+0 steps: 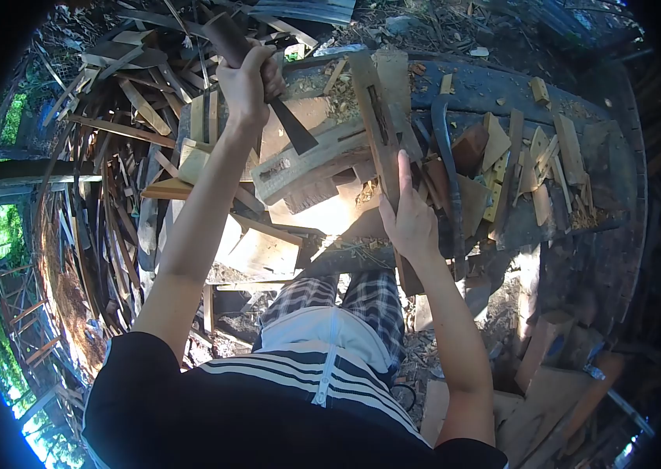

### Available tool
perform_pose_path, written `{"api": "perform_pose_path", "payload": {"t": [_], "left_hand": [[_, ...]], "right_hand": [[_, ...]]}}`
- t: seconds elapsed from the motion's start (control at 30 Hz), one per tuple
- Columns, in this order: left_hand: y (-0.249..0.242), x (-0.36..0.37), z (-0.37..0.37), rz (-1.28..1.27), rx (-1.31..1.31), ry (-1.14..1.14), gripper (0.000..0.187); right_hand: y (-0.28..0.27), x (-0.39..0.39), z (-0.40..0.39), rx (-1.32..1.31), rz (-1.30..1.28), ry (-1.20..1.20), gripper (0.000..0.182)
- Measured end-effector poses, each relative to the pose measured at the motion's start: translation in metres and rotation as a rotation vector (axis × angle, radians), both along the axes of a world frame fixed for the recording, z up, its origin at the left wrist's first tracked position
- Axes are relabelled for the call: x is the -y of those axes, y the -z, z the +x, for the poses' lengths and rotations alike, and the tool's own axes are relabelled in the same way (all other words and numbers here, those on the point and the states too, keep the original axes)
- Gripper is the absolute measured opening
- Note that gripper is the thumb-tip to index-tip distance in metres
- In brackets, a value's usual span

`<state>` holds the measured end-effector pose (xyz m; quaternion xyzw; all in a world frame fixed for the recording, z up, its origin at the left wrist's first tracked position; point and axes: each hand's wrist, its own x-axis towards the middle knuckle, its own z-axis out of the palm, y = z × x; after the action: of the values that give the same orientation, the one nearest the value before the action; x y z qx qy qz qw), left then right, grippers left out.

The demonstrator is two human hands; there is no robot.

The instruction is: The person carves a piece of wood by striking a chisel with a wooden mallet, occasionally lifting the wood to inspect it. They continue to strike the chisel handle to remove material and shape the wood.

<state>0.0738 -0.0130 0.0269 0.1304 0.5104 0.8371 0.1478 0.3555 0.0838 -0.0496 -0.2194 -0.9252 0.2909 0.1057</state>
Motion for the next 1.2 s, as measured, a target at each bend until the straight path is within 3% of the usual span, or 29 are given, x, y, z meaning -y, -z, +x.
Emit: {"api": "perform_pose_path", "payload": {"t": [0.77, 1.03, 1.13, 1.2], "left_hand": [[0.012, -0.007, -0.001, -0.050, 0.013, 0.033, 0.014], [0.011, -0.009, 0.013, -0.088, -0.120, 0.023, 0.011], [0.011, -0.009, 0.018, -0.116, -0.131, -0.005, 0.012], [0.010, -0.008, 0.022, -0.137, -0.135, -0.054, 0.014]], "right_hand": [[0.000, 0.005, -0.001, -0.016, 0.000, 0.025, 0.079], [-0.001, 0.004, -0.003, -0.071, 0.039, -0.005, 0.079], [-0.011, 0.001, -0.001, 0.002, -0.030, 0.011, 0.079], [-0.024, -0.004, -0.004, -0.005, -0.296, 0.055, 0.075]]}}
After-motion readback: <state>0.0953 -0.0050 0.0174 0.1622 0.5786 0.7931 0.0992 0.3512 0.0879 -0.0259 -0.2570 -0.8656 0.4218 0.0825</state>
